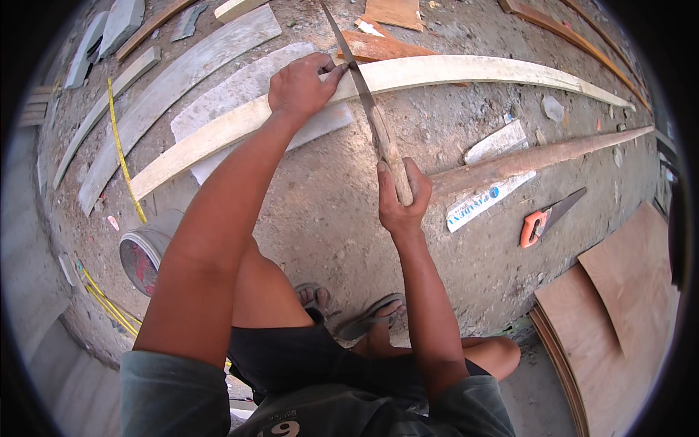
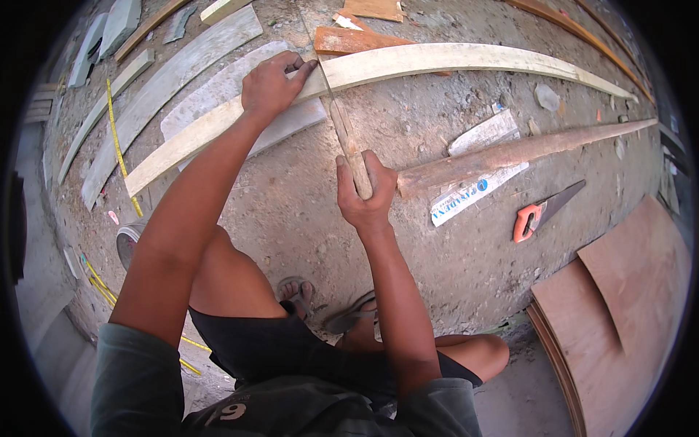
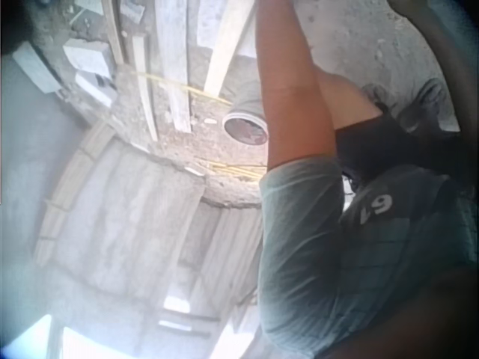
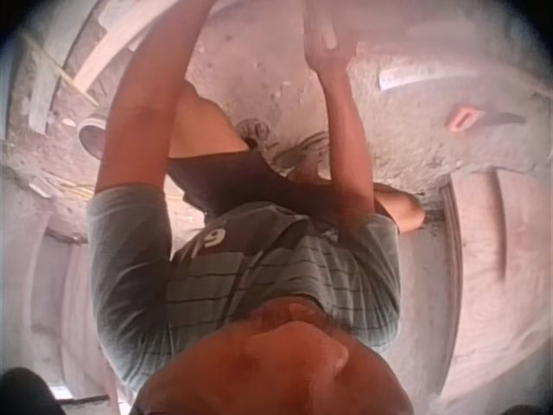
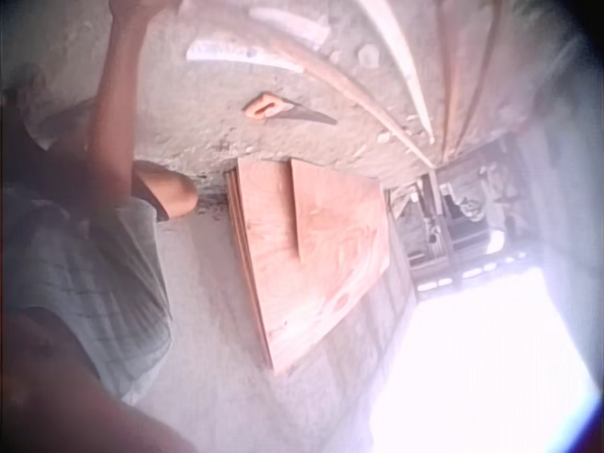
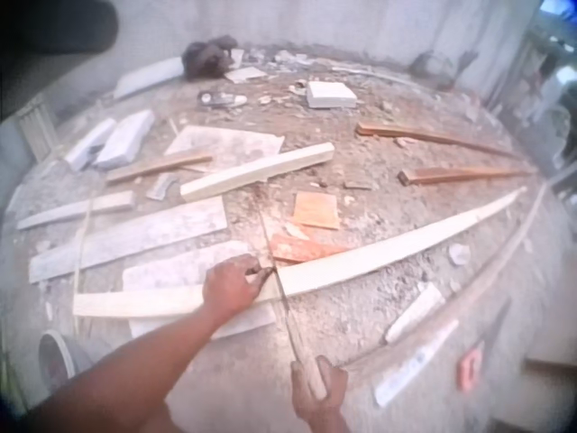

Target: The person measures a wooden plank using a tape measure and then saws the plank at the marked spot using a hand saw.

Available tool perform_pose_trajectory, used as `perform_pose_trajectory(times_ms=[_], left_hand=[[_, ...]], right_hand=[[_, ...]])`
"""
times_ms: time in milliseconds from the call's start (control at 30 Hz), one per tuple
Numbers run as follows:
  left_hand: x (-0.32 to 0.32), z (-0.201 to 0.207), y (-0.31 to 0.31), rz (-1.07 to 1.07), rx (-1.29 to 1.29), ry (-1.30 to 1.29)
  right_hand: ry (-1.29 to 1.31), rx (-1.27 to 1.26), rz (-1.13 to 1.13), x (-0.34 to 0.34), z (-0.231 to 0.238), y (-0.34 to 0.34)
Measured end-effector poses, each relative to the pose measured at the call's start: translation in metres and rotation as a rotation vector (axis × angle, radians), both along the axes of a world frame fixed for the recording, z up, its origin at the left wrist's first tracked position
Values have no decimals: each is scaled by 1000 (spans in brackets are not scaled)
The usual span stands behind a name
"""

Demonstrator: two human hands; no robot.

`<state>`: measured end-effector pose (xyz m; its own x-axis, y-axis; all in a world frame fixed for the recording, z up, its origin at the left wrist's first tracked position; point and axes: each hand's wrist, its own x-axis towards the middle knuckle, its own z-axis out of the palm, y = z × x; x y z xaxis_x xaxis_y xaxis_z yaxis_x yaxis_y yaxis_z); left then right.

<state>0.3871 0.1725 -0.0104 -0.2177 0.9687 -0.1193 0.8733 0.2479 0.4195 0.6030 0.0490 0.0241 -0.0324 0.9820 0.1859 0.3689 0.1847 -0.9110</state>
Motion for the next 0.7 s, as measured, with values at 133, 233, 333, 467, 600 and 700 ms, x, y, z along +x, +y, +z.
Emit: perform_pose_trajectory(times_ms=[133,233,333,467,600,700], left_hand=[[-4,-5,-3,19,33,10],[-3,5,-2,5,-35,-14],[-1,6,-1,14,-26,-10],[3,5,0,2,-6,-10],[1,3,2,38,-72,-4],[-9,1,0,60,-63,-2]], right_hand=[[14,63,-56,-8,-3,-9],[36,-81,-17,15,2,-40],[54,-126,-1,9,-1,-31],[25,47,-74,-18,-4,12],[57,-99,1,12,1,-27],[36,-140,7,24,14,-58]])
